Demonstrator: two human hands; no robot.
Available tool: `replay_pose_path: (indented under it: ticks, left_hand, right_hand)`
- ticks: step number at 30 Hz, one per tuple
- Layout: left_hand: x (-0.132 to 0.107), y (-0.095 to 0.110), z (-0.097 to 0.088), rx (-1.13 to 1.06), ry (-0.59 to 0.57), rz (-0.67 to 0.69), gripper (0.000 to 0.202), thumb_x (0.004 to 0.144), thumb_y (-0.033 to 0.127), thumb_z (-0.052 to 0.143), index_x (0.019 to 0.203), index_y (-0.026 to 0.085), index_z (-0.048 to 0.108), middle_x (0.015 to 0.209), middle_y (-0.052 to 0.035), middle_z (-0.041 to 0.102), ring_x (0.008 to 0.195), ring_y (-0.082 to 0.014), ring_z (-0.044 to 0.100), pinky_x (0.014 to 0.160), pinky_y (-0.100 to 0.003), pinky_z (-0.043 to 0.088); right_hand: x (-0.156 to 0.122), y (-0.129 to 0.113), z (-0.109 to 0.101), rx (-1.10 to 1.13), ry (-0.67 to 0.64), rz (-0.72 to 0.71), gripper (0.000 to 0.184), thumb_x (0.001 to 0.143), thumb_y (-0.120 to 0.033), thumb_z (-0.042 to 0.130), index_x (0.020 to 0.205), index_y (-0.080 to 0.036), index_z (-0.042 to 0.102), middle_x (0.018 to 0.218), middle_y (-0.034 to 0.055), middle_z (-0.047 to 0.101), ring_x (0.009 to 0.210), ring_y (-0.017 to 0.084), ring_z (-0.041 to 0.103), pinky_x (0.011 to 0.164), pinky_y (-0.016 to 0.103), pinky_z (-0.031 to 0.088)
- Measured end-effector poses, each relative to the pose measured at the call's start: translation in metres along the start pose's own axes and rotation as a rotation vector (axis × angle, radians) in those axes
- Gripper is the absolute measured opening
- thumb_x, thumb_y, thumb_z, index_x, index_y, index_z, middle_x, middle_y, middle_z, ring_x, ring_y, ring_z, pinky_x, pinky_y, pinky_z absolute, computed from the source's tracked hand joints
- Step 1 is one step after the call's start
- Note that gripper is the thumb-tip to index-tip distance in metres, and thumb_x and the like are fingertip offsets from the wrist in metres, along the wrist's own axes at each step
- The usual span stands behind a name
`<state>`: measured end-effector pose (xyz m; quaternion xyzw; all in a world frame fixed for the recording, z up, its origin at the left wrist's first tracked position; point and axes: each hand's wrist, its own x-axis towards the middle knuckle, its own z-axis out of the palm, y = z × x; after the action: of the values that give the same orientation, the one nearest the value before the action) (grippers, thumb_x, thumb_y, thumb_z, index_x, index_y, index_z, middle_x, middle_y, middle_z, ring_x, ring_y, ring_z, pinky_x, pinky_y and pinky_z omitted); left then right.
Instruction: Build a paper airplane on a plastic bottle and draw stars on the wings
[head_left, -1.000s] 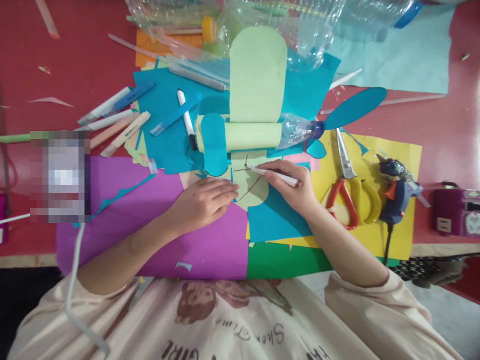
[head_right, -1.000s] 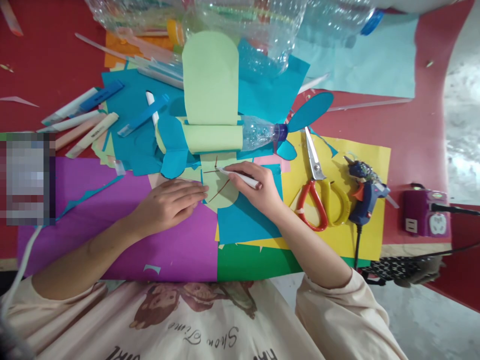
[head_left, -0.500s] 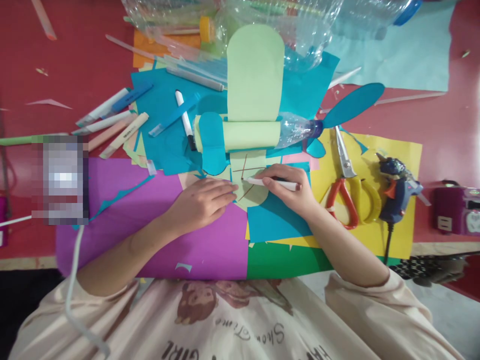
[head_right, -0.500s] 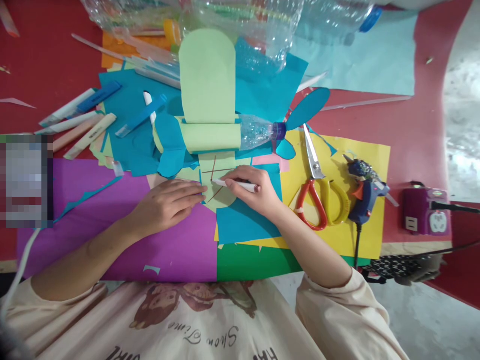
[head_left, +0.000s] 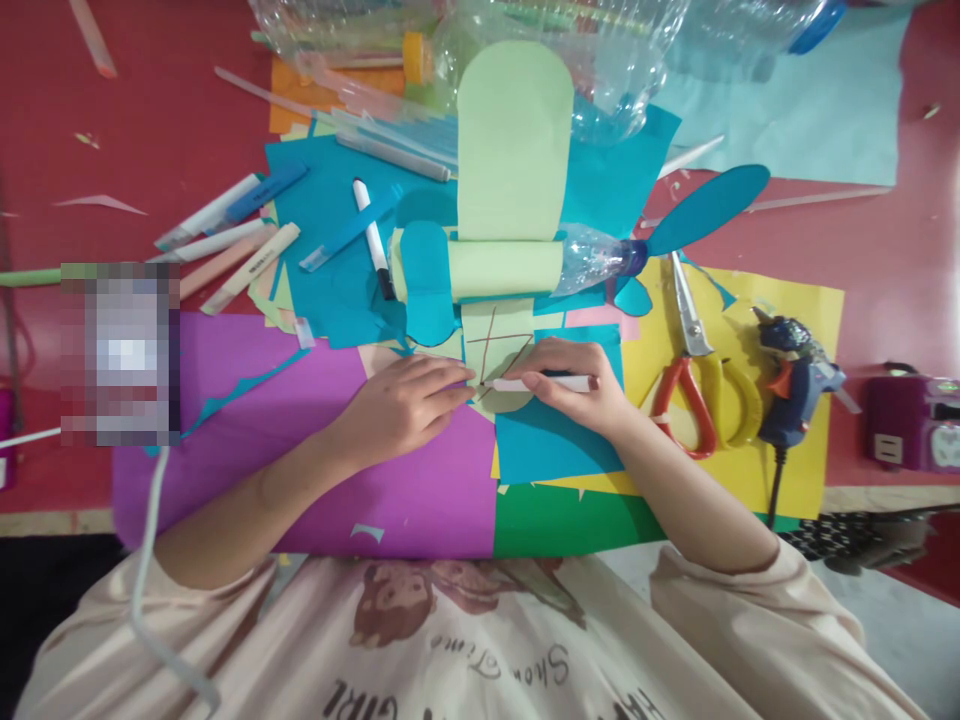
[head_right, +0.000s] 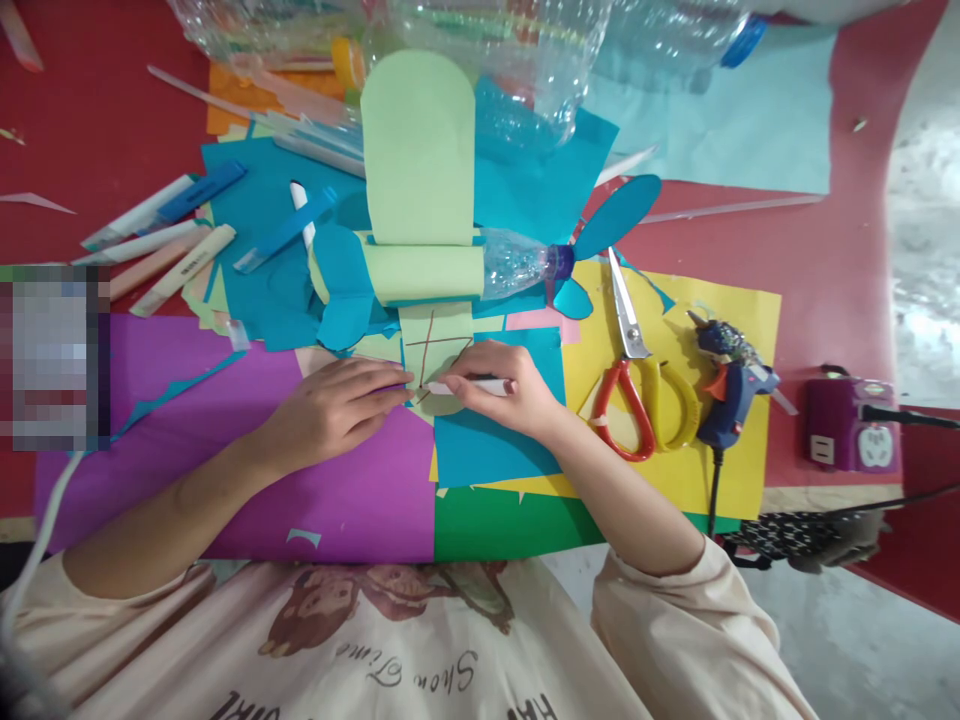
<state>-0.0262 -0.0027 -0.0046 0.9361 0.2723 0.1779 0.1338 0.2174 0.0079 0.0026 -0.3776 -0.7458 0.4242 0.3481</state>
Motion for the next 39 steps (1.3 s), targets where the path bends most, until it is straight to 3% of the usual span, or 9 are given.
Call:
replay_pose_path:
  ticks: [9, 20, 23, 28, 32, 39]
  left_hand:
    - [-0.001, 0.001, 0.0, -0.011, -0.026, -0.029, 0.025, 0.098, 0.017, 0.043, 0.105, 0.016, 0.066, 0.113, -0.0094, 0.068, 0.108, -0.0214, 0.062, 0.094, -0.037, 0.052]
    - [0.0, 0.0, -0.001, -0.022, -0.015, -0.012, 0.025, 0.097, 0.016, 0.042, 0.105, 0.015, 0.065, 0.111, -0.0098, 0.068, 0.107, -0.0217, 0.062, 0.092, -0.037, 0.051]
    - [0.0, 0.0, 0.0, -0.014, -0.017, -0.02, 0.024, 0.097, 0.016, 0.043, 0.105, 0.016, 0.066, 0.111, -0.0095, 0.068, 0.107, -0.0217, 0.062, 0.093, -0.037, 0.051]
    - [0.0, 0.0, 0.0, -0.007, 0.016, 0.008, 0.022, 0.096, 0.015, 0.045, 0.103, 0.014, 0.066, 0.109, -0.0097, 0.069, 0.104, -0.0226, 0.064, 0.09, -0.037, 0.053]
    - [0.001, 0.0, -0.001, -0.016, -0.013, -0.007, 0.021, 0.095, 0.014, 0.046, 0.102, 0.015, 0.066, 0.111, -0.0093, 0.069, 0.105, -0.022, 0.063, 0.092, -0.037, 0.052]
    - [0.002, 0.001, -0.002, 0.004, -0.026, -0.013, 0.022, 0.095, 0.014, 0.047, 0.104, 0.015, 0.067, 0.112, -0.0086, 0.069, 0.107, -0.022, 0.063, 0.094, -0.037, 0.052]
  right_hand:
    - [0.0, 0.001, 0.002, -0.018, -0.037, -0.161, 0.023, 0.09, -0.027, 0.054, 0.074, -0.017, 0.069, 0.071, 0.0048, 0.074, 0.066, 0.014, 0.069, 0.065, 0.027, 0.05]
    - [0.0, 0.0, 0.001, 0.03, -0.1, -0.148, 0.021, 0.088, -0.025, 0.056, 0.074, -0.018, 0.071, 0.07, 0.0031, 0.075, 0.065, 0.013, 0.068, 0.067, 0.028, 0.047]
    - [-0.002, 0.001, 0.001, 0.158, -0.024, 0.0, 0.022, 0.086, -0.031, 0.06, 0.072, -0.019, 0.072, 0.069, 0.0029, 0.074, 0.064, 0.014, 0.066, 0.064, 0.028, 0.049]
    - [-0.003, 0.008, -0.004, 0.449, 0.274, 0.317, 0.027, 0.082, -0.044, 0.062, 0.075, -0.02, 0.073, 0.055, -0.0008, 0.066, 0.045, 0.011, 0.055, 0.044, 0.024, 0.043]
    - [0.0, 0.012, -0.007, 0.45, 0.401, 0.331, 0.023, 0.078, -0.045, 0.066, 0.076, -0.022, 0.069, 0.055, -0.0027, 0.063, 0.046, 0.009, 0.055, 0.045, 0.023, 0.045]
    - [-0.001, 0.011, -0.004, 0.073, 0.37, 0.215, 0.017, 0.079, -0.037, 0.067, 0.087, -0.022, 0.069, 0.077, 0.0009, 0.07, 0.061, 0.012, 0.061, 0.053, 0.025, 0.049]
